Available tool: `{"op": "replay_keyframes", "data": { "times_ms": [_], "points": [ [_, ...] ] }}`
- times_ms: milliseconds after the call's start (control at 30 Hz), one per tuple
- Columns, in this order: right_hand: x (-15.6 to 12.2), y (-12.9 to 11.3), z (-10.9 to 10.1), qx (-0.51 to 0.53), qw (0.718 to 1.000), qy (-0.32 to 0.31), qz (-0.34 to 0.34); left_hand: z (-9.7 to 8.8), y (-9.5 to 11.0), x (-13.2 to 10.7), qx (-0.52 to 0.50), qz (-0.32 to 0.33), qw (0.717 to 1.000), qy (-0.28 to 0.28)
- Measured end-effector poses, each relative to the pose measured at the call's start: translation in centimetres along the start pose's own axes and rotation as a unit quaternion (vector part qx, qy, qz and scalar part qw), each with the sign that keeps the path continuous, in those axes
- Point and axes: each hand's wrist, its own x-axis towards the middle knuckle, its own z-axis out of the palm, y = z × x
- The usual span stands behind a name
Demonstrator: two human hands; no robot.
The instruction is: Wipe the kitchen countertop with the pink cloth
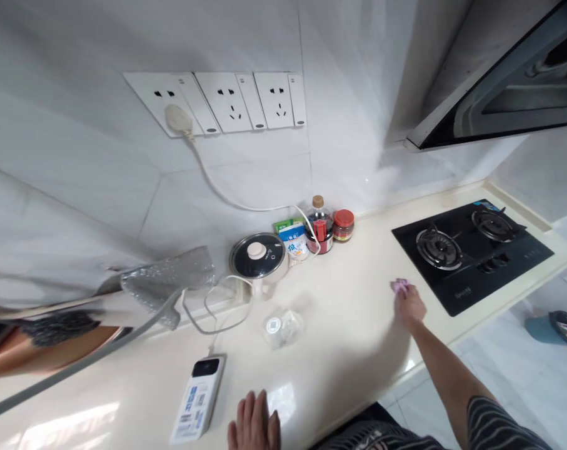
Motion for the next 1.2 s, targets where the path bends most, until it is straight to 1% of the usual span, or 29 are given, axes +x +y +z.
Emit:
{"op": "replay_keyframes", "data": {
  "times_ms": [67,100,167,200,267,300,333,367,400,467,500,567,600,667,733,767,800,833,867,900,933,967,1000,1033,1067,1133,1200],
  "points": [
    [-4.2,-1.9,2.8,0.026,0.993,-0.025,-0.114,-0.1,0.2,0.1,-0.003,-0.007,1.000,-0.006],
    [-6.6,-2.8,4.5,0.038,0.981,-0.057,-0.183,0.0,0.2,0.1,-0.004,-0.010,1.000,-0.008],
    [-11.7,-4.2,7.7,0.056,0.943,-0.115,-0.308,0.2,0.0,0.2,-0.004,-0.013,1.000,-0.011],
    [-14.1,-4.5,9.0,0.067,0.921,-0.140,-0.358,0.4,-0.1,0.2,-0.003,-0.012,1.000,-0.012],
    [-17.9,-4.3,10.6,0.082,0.889,-0.179,-0.413,0.8,-0.4,0.2,-0.005,-0.009,1.000,-0.014],
    [-19.1,-3.9,10.9,0.090,0.876,-0.196,-0.432,1.0,-0.5,0.3,-0.007,-0.008,1.000,-0.013],
    [-19.8,-3.3,10.7,0.098,0.867,-0.209,-0.441,1.2,-0.6,0.3,-0.009,-0.009,1.000,-0.010],
    [-19.9,-2.5,10.1,0.102,0.865,-0.216,-0.441,1.3,-0.6,0.3,-0.012,-0.011,1.000,-0.004],
    [-19.3,-1.4,9.2,0.098,0.875,-0.215,-0.422,1.4,-0.6,0.3,-0.015,-0.015,1.000,0.002],
    [-16.7,1.3,6.5,0.070,0.919,-0.185,-0.342,1.5,-0.5,0.3,-0.019,-0.019,1.000,0.006],
    [-14.8,2.9,4.8,0.046,0.945,-0.158,-0.282,1.5,-0.4,0.3,-0.021,-0.019,1.000,0.002],
    [-10.4,6.3,1.2,0.013,0.974,-0.110,-0.197,1.4,-0.4,0.3,-0.023,-0.018,0.999,-0.016],
    [-8.1,7.9,-0.6,-0.005,0.988,-0.087,-0.128,1.4,-0.5,0.4,-0.024,-0.019,0.999,-0.025],
    [-4.1,10.5,-3.5,-0.032,0.998,-0.050,-0.002,1.4,-0.6,0.4,-0.024,-0.019,0.999,-0.032],
    [-1.7,11.8,-5.1,-0.043,0.995,-0.008,0.085,1.4,-0.7,0.3,-0.024,-0.014,0.999,-0.029],
    [-1.2,11.9,-5.3,-0.044,0.993,0.007,0.107,1.4,-0.7,0.3,-0.023,-0.013,0.999,-0.026],
    [-1.3,11.6,-5.1,-0.042,0.993,0.014,0.112,1.4,-0.7,0.3,-0.023,-0.012,0.999,-0.024],
    [-2.0,10.9,-4.5,-0.039,0.994,0.013,0.101,1.4,-0.6,0.2,-0.021,-0.012,0.999,-0.023],
    [-3.1,9.9,-3.4,-0.035,0.997,0.006,0.071,1.4,-0.5,0.2,-0.020,-0.014,0.999,-0.024],
    [-4.7,8.7,-2.1,-0.029,0.999,-0.007,0.025,1.3,-0.5,0.3,-0.019,-0.016,0.999,-0.025],
    [-6.7,7.4,-0.6,-0.025,0.999,-0.024,-0.036,1.3,-0.4,0.3,-0.018,-0.017,0.999,-0.026],
    [-8.8,6.1,1.1,-0.018,0.992,-0.040,-0.114,1.2,-0.3,0.3,-0.018,-0.017,0.999,-0.026],
    [-11.1,4.8,2.8,-0.018,0.978,-0.072,-0.193,1.1,-0.2,0.3,-0.019,-0.017,0.999,-0.026],
    [-13.3,3.6,4.4,-0.016,0.958,-0.108,-0.266,1.1,-0.2,0.3,-0.020,-0.017,0.999,-0.026],
    [-15.4,2.5,5.8,-0.009,0.937,-0.136,-0.321,1.0,-0.1,0.3,-0.022,-0.017,0.999,-0.026],
    [-18.5,0.8,7.9,0.011,0.900,-0.177,-0.399,0.9,-0.1,0.4,-0.026,-0.018,0.999,-0.023],
    [-19.9,-0.1,8.7,0.040,0.872,-0.204,-0.444,0.7,0.0,0.4,-0.031,-0.016,0.999,-0.015]
  ]
}}
